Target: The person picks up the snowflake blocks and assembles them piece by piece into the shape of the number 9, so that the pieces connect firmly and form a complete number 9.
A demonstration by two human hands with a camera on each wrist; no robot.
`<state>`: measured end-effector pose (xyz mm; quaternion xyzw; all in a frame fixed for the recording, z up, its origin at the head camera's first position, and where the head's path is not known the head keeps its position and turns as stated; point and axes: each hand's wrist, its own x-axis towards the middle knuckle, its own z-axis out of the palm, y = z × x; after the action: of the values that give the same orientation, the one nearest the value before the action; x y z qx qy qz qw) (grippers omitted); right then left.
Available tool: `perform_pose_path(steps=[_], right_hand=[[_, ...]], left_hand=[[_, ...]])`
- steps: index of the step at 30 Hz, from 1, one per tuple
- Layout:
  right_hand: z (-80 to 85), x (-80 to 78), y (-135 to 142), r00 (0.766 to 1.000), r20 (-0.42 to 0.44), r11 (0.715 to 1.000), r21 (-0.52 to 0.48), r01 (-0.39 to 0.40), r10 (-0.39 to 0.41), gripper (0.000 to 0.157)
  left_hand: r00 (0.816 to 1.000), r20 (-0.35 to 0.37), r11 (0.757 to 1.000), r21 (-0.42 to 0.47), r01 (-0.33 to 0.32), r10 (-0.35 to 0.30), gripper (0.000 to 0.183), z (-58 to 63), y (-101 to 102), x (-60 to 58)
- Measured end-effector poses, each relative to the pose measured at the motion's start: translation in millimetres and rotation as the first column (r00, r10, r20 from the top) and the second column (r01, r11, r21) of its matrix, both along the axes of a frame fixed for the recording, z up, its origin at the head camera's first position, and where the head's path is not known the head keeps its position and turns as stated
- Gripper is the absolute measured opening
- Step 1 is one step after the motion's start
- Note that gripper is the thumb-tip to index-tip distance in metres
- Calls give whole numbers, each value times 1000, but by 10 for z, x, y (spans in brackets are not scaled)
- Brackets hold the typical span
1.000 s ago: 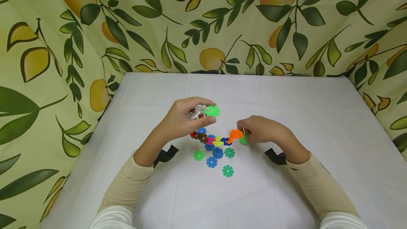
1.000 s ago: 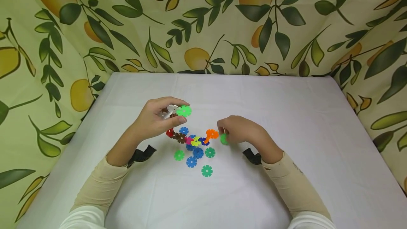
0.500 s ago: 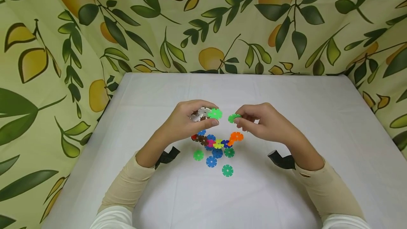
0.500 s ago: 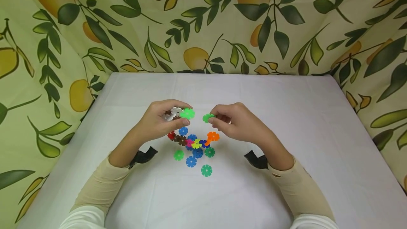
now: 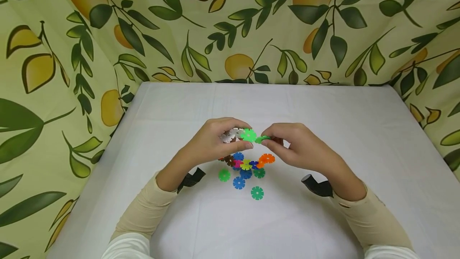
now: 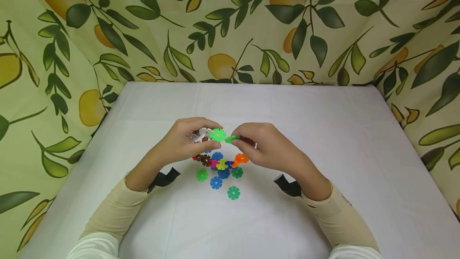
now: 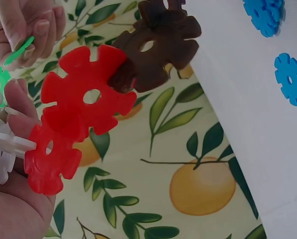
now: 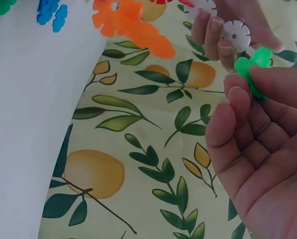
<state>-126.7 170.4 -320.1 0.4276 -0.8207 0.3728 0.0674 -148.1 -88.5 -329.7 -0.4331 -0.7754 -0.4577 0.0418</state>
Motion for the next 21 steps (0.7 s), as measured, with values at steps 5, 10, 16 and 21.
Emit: perform_pose_path(steps=[5, 10, 16, 21], right_hand=[[-15, 37, -30, 1000, -19, 1000, 12, -6, 6, 15], [-42, 55, -79, 997, -81, 1000, -8, 9, -10, 20], [-86, 64, -119, 994, -94, 998, -33, 46, -49, 18], [-119, 96, -180, 994, -72, 995, -44, 84, -87, 18]], left_hand=[[1000, 0, 999, -36, 3, -3, 38, -20, 18, 8], [1000, 13, 1000, -17, 19, -18, 38, -29, 31, 18], [997, 53, 998, -42, 50, -47, 34, -49, 66, 27], [994, 82, 993, -82, 80, -74, 28, -45, 70, 42]])
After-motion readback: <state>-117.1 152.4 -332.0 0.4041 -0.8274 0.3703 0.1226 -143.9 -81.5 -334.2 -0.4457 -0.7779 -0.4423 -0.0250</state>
